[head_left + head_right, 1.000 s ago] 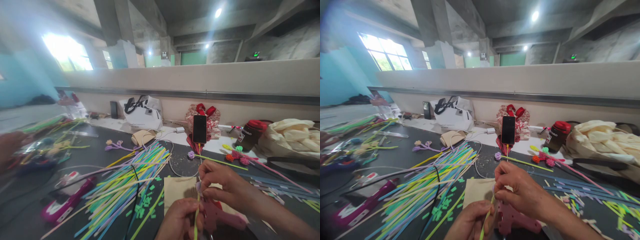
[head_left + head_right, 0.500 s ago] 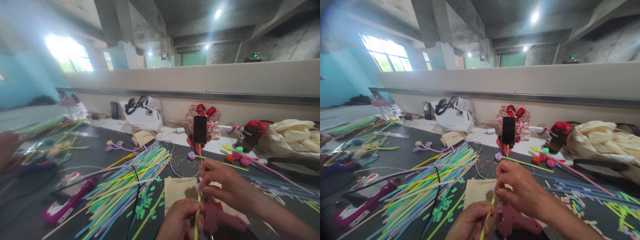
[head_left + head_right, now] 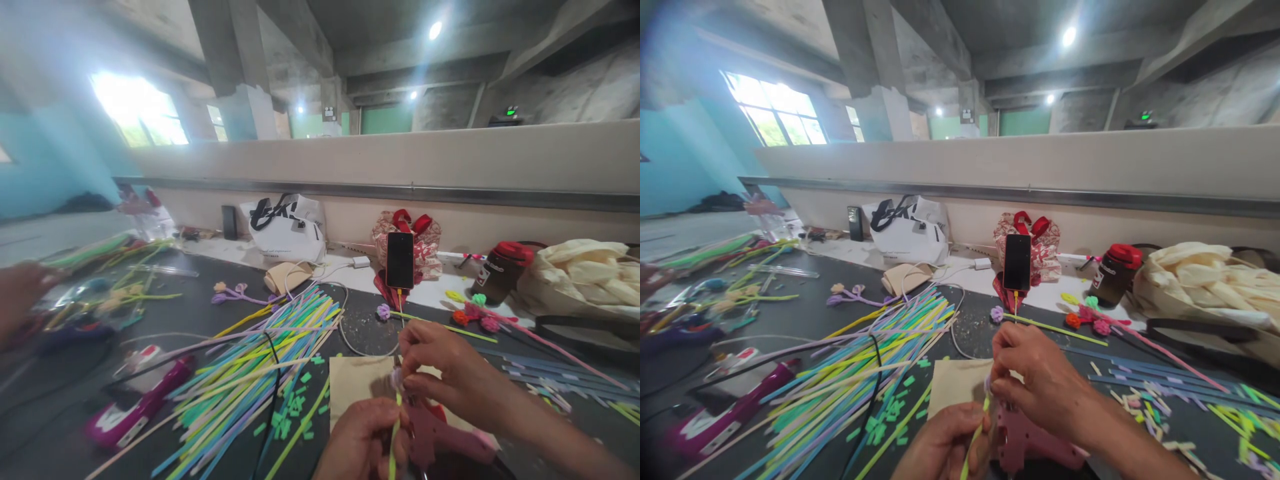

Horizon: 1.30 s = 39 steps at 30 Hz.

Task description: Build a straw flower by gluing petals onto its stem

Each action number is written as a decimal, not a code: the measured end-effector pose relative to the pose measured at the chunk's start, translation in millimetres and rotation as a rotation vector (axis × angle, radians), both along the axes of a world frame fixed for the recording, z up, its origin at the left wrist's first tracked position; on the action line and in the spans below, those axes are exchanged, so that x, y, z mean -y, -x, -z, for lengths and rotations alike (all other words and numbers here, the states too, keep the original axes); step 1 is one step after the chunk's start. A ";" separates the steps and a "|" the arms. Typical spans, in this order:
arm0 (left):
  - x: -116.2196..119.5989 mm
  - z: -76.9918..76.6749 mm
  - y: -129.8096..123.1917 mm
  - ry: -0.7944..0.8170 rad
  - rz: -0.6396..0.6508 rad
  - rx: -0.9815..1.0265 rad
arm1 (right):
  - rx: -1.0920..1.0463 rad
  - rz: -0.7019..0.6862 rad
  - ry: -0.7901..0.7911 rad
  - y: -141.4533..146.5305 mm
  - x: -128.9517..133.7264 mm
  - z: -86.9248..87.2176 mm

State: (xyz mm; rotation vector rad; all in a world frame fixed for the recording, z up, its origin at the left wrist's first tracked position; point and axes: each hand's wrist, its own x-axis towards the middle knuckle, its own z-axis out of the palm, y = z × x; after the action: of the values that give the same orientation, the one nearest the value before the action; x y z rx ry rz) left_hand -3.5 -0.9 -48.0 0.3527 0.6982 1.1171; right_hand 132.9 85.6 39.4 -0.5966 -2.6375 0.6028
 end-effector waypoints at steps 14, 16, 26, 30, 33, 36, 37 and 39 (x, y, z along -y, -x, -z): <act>-2.4 2.5 2.9 0.027 -0.012 0.176 | 0.016 0.013 -0.168 -5.8 -0.4 -3.9; -1.0 -0.6 3.7 0.047 -0.001 0.233 | -0.039 0.032 -0.175 -8.9 -0.4 -4.8; 0.9 -10.6 4.3 -0.092 0.070 0.225 | -0.199 0.008 -0.250 -8.6 3.2 -3.2; 0.9 -7.2 3.2 -0.080 0.050 0.221 | -0.102 -0.047 -0.348 1.6 7.1 4.5; 2.0 -5.4 2.8 -0.045 0.018 0.225 | -0.103 -0.052 -0.375 3.4 5.8 7.7; 2.7 -6.0 3.4 -0.014 0.022 0.225 | -0.096 -0.049 -0.367 1.7 3.2 8.8; 2.8 -6.4 3.8 -0.013 0.027 0.229 | -0.089 -0.047 -0.363 1.1 2.5 9.2; 2.6 -6.7 4.6 -0.024 0.040 0.242 | -0.080 -0.045 -0.356 0.4 1.7 10.2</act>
State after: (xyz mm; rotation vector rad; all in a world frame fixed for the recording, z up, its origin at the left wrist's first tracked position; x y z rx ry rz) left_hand -8.0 -3.4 -41.4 0.2459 0.4628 1.1089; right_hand 132.5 83.9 29.2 -0.3972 -2.5986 0.1563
